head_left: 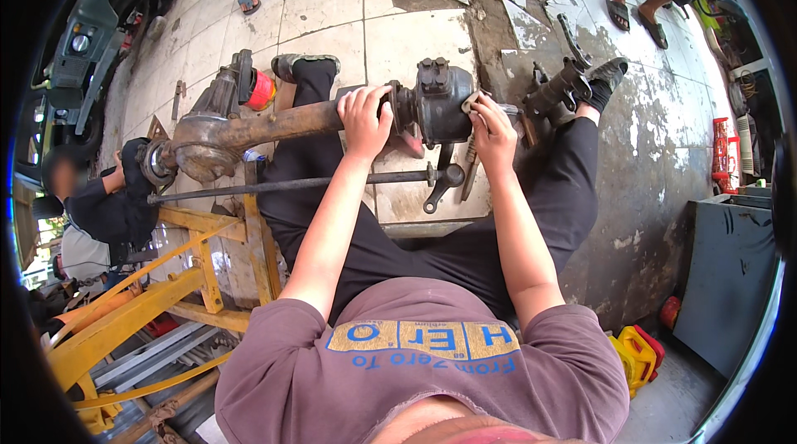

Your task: The person sits on the floor and uses a small abrasive block to scrub and clean a vehicle axle assembly. They repeatedly rub the surface of the differential housing and axle tube, focusing on removing grime from specific areas.

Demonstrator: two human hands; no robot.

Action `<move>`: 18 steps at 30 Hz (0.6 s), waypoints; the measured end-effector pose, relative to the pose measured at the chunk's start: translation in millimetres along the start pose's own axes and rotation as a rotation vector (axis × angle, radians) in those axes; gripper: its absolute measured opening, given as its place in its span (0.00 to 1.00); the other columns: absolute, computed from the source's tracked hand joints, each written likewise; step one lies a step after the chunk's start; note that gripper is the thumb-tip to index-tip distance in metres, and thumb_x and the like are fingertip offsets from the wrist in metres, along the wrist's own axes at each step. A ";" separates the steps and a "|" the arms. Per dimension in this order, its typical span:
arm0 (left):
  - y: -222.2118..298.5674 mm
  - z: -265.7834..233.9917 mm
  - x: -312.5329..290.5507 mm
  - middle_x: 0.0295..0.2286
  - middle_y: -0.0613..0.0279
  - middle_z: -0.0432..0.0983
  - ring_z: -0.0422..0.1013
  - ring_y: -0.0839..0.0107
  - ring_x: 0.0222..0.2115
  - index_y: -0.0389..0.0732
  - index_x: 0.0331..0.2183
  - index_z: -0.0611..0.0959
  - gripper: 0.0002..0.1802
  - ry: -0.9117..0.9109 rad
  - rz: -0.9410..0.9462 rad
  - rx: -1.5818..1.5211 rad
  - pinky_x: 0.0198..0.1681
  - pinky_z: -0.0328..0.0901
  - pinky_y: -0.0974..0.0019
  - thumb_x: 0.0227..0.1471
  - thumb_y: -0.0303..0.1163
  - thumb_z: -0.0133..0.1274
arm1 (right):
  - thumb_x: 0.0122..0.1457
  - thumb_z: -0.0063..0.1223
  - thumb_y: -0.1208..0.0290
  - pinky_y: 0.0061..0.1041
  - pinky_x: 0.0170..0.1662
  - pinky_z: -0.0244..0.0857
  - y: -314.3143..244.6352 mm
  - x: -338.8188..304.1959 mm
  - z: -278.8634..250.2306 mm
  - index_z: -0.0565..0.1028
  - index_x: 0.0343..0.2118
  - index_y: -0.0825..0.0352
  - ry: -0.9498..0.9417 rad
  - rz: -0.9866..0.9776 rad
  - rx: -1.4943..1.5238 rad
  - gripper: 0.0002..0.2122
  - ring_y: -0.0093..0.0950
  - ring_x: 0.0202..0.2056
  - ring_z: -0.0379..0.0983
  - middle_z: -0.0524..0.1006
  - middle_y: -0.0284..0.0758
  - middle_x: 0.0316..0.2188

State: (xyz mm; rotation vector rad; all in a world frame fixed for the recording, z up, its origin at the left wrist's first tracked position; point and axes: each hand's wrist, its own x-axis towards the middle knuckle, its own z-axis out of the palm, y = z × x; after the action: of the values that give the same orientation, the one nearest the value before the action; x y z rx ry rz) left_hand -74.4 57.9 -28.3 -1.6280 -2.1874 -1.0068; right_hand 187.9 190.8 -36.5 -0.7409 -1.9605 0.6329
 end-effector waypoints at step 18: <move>2.7 0.0 0.0 0.47 0.60 0.83 0.74 0.57 0.55 0.49 0.53 0.88 0.19 -0.009 0.003 0.002 0.68 0.57 0.46 0.61 0.36 0.57 | 0.62 0.70 0.78 0.43 0.65 0.75 6.1 11.3 3.7 0.87 0.48 0.64 0.030 0.004 -0.041 0.11 0.44 0.64 0.80 0.85 0.40 0.59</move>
State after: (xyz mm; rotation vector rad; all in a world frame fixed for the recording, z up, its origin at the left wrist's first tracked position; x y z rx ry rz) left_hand -72.0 58.4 -27.2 -1.6373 -2.1907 -0.9978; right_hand 181.6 202.6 -35.8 -0.7758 -1.9495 0.5826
